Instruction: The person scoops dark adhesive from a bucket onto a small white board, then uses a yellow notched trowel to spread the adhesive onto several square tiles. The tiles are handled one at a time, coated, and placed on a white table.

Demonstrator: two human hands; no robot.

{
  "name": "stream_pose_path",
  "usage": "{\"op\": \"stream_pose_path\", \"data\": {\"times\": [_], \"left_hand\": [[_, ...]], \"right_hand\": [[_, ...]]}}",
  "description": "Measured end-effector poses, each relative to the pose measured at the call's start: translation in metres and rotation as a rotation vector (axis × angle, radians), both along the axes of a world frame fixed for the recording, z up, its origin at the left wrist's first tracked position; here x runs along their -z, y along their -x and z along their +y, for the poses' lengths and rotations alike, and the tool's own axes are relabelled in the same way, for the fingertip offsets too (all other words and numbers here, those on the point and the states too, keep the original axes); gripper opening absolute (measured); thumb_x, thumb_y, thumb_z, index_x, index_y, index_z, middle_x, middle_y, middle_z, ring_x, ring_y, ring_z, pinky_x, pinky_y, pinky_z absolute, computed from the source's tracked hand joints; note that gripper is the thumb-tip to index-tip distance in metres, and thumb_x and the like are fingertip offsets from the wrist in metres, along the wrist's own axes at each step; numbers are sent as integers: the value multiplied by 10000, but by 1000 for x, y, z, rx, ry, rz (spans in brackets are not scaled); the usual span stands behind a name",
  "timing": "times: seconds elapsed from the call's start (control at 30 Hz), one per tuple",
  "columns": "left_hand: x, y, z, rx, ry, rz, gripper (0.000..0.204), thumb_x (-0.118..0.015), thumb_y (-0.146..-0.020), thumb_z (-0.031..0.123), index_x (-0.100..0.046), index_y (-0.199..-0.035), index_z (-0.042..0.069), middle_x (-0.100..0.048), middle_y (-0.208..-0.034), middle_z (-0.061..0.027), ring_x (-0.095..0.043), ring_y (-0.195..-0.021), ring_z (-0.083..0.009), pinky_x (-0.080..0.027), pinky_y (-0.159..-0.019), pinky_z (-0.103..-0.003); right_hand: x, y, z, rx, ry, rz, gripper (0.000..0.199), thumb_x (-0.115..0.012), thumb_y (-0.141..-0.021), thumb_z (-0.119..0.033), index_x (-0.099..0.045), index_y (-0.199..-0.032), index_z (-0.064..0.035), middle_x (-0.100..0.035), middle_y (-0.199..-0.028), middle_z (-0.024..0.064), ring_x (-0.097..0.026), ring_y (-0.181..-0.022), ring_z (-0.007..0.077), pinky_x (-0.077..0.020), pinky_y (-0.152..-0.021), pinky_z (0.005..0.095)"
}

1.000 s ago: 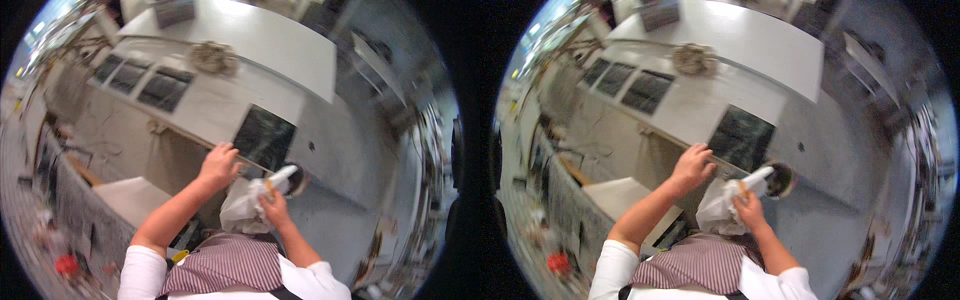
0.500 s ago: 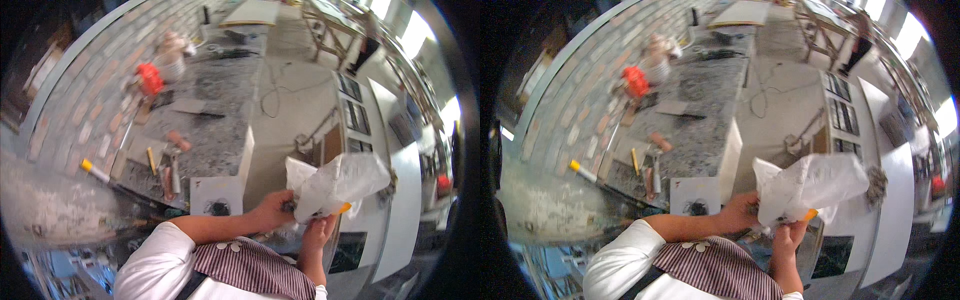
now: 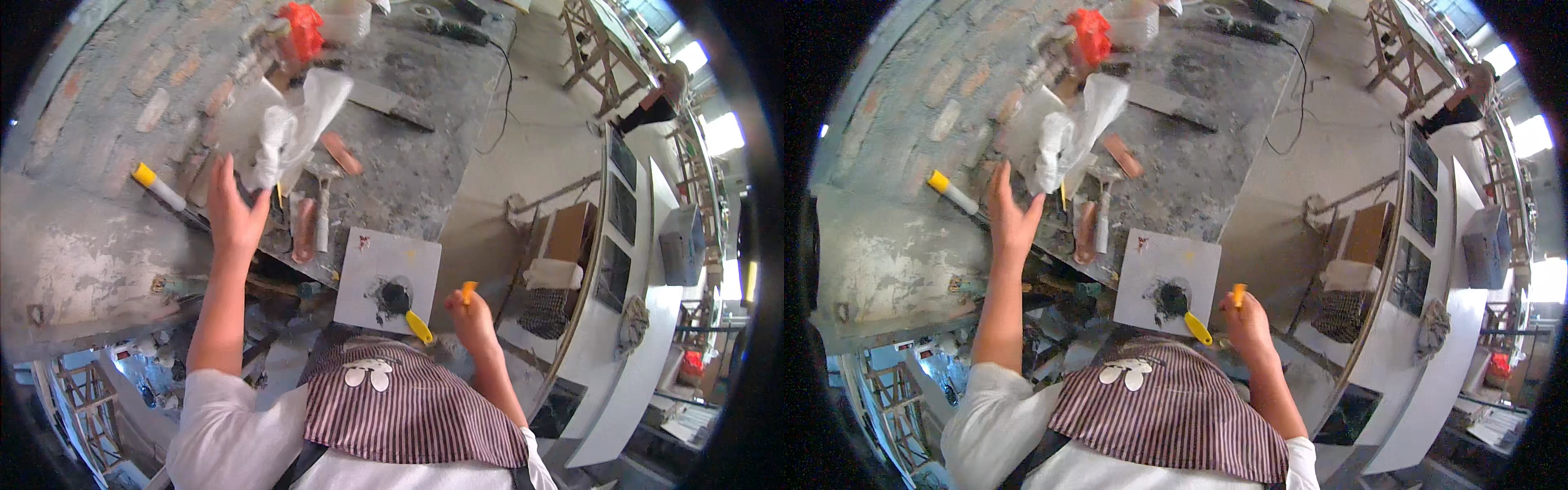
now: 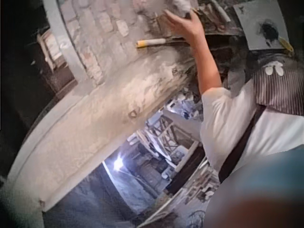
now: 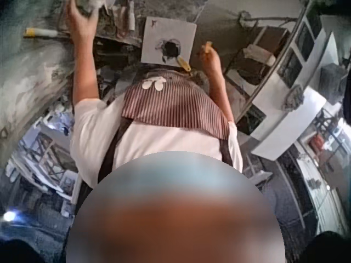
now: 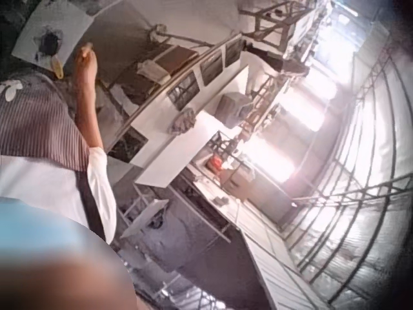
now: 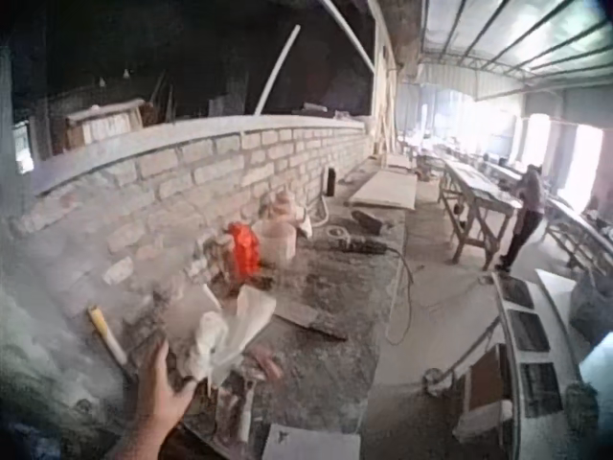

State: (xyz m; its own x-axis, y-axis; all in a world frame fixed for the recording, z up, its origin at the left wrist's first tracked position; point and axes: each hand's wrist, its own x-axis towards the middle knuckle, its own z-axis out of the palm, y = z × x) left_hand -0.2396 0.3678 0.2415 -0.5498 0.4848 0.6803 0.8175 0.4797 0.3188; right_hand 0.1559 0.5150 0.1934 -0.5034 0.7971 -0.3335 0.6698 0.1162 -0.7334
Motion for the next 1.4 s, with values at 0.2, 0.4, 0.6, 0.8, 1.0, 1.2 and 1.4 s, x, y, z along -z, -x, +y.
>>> {"op": "stream_pose_path", "data": {"times": [0.2, 0.4, 0.6, 0.8, 1.0, 1.2, 1.4], "left_hand": [[114, -116, -94, 123, 524, -1607, 233, -607, -935, 253, -621, -867, 30, -655, -742, -54, -622, -683, -142, -481, -596, -308], [110, -143, -110, 158, -142, -2084, 298, -441, -992, 209, -532, -1179, -5, -679, -1009, -167, -681, -811, -248, -556, -679, -355], [130, -145, -107, 216, -499, -2067, 313, -515, -920, 157, -534, -1185, -9, -631, -1134, -184, -635, -1001, -299, -520, -844, -418], [139, -181, -87, 343, -494, -2386, 239, -554, -912, 69, -548, -1142, 5, -629, -1112, -162, -622, -1004, -293, -504, -880, -440], [95, -189, -61, 336, -406, -2411, 347, -523, -922, 33, -497, -1264, -16, -609, -1187, -172, -607, -1084, -315, -531, -880, -456], [47, -207, -37, 525, -227, -2217, 362, -525, -923, 27, -496, -1278, -31, -612, -1185, -175, -605, -1092, -296, -521, -916, -466], [20, -238, 1, 681, -8, -2082, 349, -545, -919, 6, -507, -1260, -52, -605, -1199, -164, -597, -1091, -258, -491, -948, -422]], "right_hand": [[28, -14, -36, -104, 86, -215, 355, -614, -887, -201, -576, -1182, -6, -629, -1104, 237, -601, -1047, 383, -477, -912, 421], [38, -21, -51, -80, 219, -158, 420, -638, -906, -280, -552, -1203, 5, -662, -1037, 233, -657, -947, 335, -506, -834, 391], [48, -16, -42, -23, 381, -136, 435, -678, -877, -285, -579, -1155, 34, -672, -972, 181, -635, -885, 228, -490, -805, 346], [44, -21, -44, 15, 468, -71, 408, -686, -873, -280, -600, -1114, 38, -665, -932, 131, -608, -857, 205, -481, -812, 331], [5, -35, -36, 154, 570, 101, 324, -663, -899, -254, -624, -1051, 30, -661, -860, 75, -593, -780, 146, -477, -743, 290], [-32, -75, -28, 248, 618, 150, 227, -627, -924, -244, -632, -943, -18, -618, -716, 23, -508, -605, 81, -394, -567, 225], [-60, -102, -28, 443, 729, 442, 254, -623, -942, -268, -624, -1021, -26, -567, -710, -17, -471, -577, 59, -371, -523, 217]]}}
